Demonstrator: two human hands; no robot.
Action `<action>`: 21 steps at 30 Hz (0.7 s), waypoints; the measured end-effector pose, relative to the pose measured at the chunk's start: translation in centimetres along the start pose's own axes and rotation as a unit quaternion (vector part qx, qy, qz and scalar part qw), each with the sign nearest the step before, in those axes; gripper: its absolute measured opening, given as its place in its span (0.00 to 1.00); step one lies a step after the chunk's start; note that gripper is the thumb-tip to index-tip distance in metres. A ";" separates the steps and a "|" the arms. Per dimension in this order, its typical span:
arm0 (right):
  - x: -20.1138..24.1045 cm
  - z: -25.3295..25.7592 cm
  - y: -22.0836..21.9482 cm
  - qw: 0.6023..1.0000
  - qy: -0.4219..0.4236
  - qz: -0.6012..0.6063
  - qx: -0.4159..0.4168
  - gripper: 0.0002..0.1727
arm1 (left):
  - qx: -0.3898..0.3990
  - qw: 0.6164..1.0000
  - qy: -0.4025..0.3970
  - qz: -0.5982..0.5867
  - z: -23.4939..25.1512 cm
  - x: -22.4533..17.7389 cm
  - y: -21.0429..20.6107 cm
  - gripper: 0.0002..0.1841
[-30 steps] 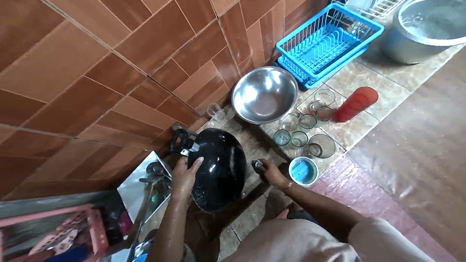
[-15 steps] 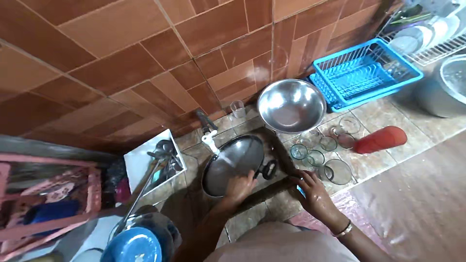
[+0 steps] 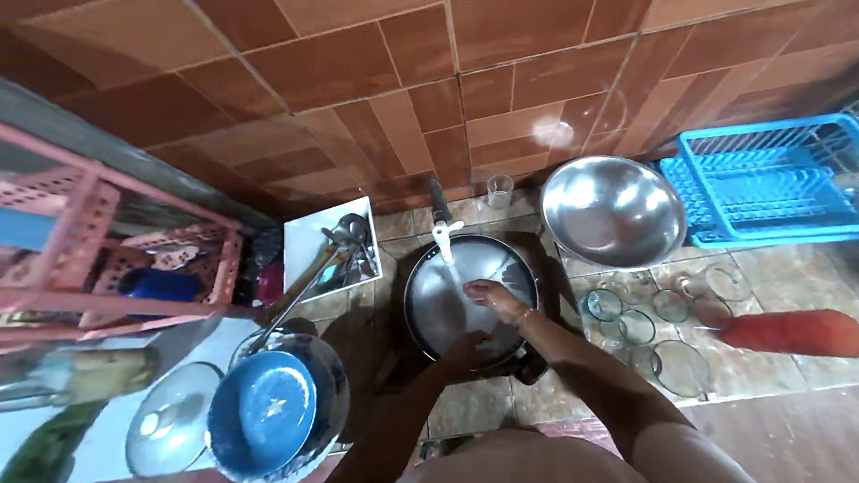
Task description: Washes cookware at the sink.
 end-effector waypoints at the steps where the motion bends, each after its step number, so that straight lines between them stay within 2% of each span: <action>1: -0.1 1.8 -0.4 0.998 -0.028 0.048 -0.003 0.20 | -0.023 1.000 0.012 -0.004 -0.6 0.6 1.4 0.25; 4: 0.3 6.0 -1.6 0.993 -0.057 0.101 -0.003 0.18 | -0.059 0.979 0.104 0.165 -2.7 3.2 5.3 0.25; 7: 1.0 7.5 -3.5 0.988 -0.069 0.128 0.051 0.21 | -0.013 0.926 0.184 0.328 -4.6 5.9 6.9 0.32; 9: 1.5 7.4 -4.5 0.989 -0.074 0.076 0.100 0.24 | 0.014 0.897 0.203 0.392 -5.2 6.9 7.2 0.35; 11: 2.1 7.0 -4.9 0.986 -0.072 -0.021 0.146 0.24 | 0.020 0.888 0.180 0.422 -4.8 7.1 7.2 0.33; 13: 3.4 5.9 -5.1 0.974 -0.061 -0.123 0.178 0.22 | -0.023 0.920 0.118 0.373 -3.7 6.5 7.4 0.28; 15: 5.2 4.6 -5.1 0.965 -0.039 -0.169 0.194 0.15 | -0.068 0.964 0.097 0.238 -2.2 4.9 8.7 0.25; 18: 7.0 3.7 -4.9 0.976 0.009 -0.122 0.179 0.12 | -0.145 0.982 0.109 0.051 0.3 2.4 11.1 0.25; 21: 6.1 5.7 -5.2 0.992 0.039 0.013 0.120 0.13 | -0.252 0.963 0.065 -0.072 3.1 1.8 12.4 0.21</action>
Point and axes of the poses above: each hand's wrist, its own z-axis towards the middle knuckle, its own y-axis out of the back of the hand, x = y × z, the point moved 7 cm from there along z, towards the middle knuckle, and after that the axes turned 7 degrees about -y, right-handed, at the moved point
